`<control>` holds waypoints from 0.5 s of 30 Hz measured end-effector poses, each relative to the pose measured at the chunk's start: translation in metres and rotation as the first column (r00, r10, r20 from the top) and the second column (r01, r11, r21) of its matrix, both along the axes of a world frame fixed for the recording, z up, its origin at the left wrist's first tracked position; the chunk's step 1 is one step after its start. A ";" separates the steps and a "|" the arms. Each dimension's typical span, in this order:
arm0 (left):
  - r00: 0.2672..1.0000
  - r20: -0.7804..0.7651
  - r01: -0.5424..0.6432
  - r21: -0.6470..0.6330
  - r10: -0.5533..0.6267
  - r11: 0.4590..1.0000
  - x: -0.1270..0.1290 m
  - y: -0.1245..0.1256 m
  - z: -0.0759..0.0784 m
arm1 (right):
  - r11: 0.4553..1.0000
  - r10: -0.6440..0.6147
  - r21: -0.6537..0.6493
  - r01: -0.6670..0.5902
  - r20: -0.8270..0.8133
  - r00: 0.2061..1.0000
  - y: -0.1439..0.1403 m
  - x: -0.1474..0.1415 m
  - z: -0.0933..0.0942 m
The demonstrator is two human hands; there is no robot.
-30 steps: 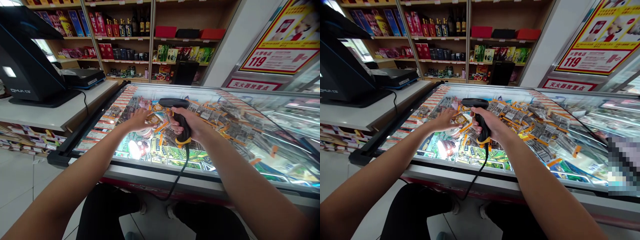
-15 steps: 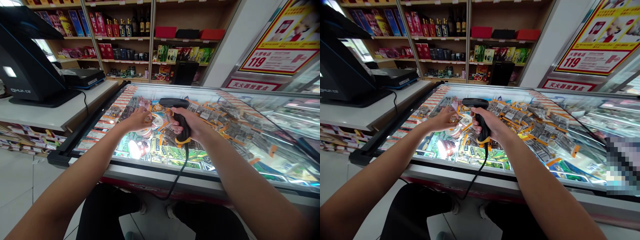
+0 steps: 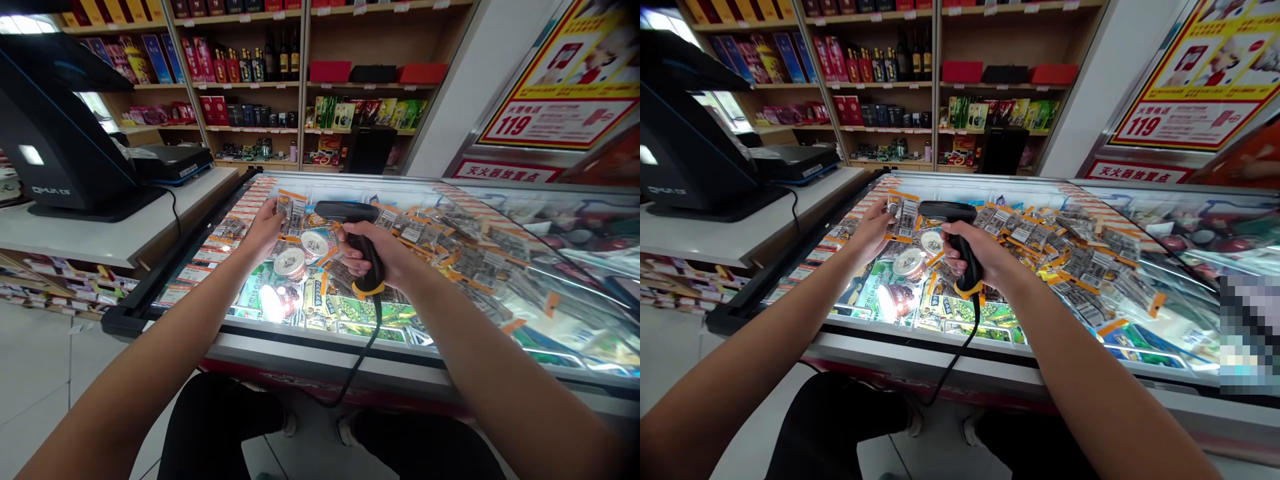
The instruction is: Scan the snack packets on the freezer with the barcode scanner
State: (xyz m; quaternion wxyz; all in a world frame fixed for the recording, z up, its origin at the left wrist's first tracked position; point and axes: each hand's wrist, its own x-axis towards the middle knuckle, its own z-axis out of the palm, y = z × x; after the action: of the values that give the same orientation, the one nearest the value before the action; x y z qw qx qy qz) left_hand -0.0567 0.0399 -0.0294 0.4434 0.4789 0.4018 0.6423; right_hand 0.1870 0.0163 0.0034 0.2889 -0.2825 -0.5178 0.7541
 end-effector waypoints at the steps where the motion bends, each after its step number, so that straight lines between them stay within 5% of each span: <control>1: 0.999 0.036 0.013 0.011 -0.013 1.000 0.002 -0.001 0.000 | 1.000 0.006 0.009 -0.006 -0.009 1.000 0.000 0.000 0.000; 7: 0.983 0.177 0.047 -0.006 -0.045 0.999 0.001 -0.005 0.004 | 1.000 0.004 -0.021 -0.003 0.038 0.999 -0.003 0.000 0.003; 15: 0.985 0.170 0.003 0.024 -0.007 1.000 -0.005 -0.001 0.004 | 0.997 0.058 -0.066 -0.050 0.126 0.990 -0.006 -0.003 0.002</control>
State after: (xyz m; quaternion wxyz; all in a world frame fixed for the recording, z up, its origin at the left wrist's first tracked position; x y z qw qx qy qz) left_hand -0.0618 0.0390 -0.0252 0.4721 0.4285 0.3537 0.6844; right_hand 0.1840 0.0102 0.0054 0.2256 -0.3251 -0.5190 0.7577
